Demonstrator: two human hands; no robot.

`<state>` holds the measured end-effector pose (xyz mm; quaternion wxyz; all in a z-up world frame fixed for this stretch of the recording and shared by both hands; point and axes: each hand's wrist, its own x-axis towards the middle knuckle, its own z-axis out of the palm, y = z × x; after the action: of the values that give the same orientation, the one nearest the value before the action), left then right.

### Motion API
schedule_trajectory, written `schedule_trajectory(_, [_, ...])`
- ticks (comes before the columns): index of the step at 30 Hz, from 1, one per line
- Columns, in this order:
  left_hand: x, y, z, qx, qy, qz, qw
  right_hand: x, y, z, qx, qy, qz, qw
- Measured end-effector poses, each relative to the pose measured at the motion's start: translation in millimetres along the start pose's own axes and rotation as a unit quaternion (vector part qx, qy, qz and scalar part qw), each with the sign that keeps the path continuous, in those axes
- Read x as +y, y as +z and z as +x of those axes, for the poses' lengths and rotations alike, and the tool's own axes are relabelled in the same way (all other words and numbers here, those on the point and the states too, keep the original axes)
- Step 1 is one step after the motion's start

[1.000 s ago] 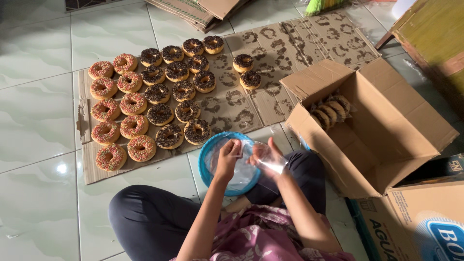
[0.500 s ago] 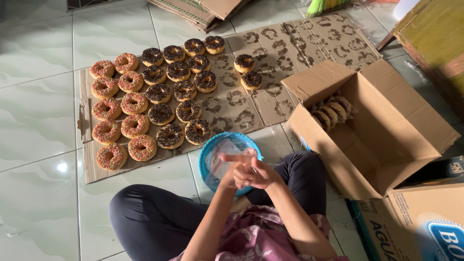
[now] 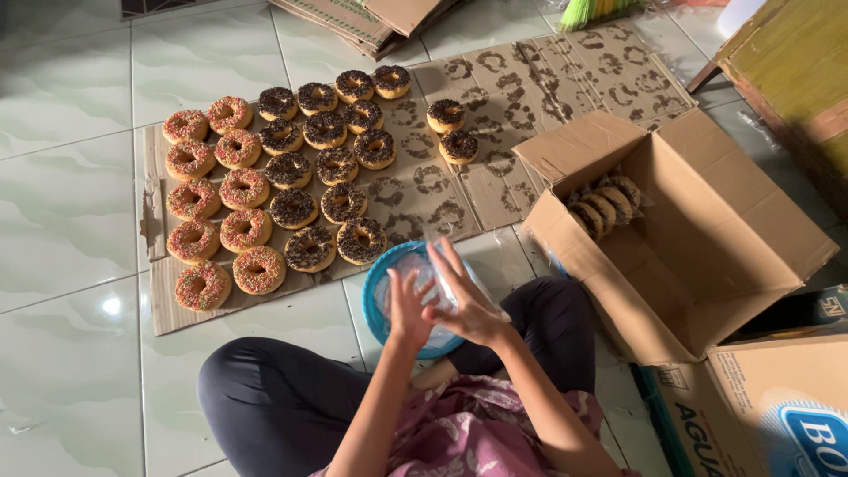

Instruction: The person sits on the floor and individually places doughnuts into clear plastic bags. They then place the bagged doughnuts into a cardboard box. The doughnuts are arranged on a large piece of cardboard on the floor.

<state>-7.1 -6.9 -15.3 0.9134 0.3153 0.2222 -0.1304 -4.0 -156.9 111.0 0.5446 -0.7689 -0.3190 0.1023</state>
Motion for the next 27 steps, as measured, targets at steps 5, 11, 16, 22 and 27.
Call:
schedule_trajectory(5, [31,44,-44,-0.154,0.103,0.021,0.982,3,19,2,0.030,-0.129,-0.271,0.953])
schedule_trajectory(11, [49,62,-48,-0.147,0.099,0.026,0.984,-19,34,-19,0.034,-0.113,-0.250,0.961])
schedule_trajectory(16, [70,39,-46,-0.191,0.094,-0.095,0.972,-30,-6,-50,-0.200,0.138,0.061,0.968])
schedule_trajectory(22, [65,33,-55,-0.303,0.029,-0.121,0.945,3,-45,-16,0.107,0.047,0.159,0.980])
schedule_trajectory(27, [64,40,-56,-0.299,0.029,-0.104,0.948,49,-6,-5,-0.057,0.302,0.501,0.809])
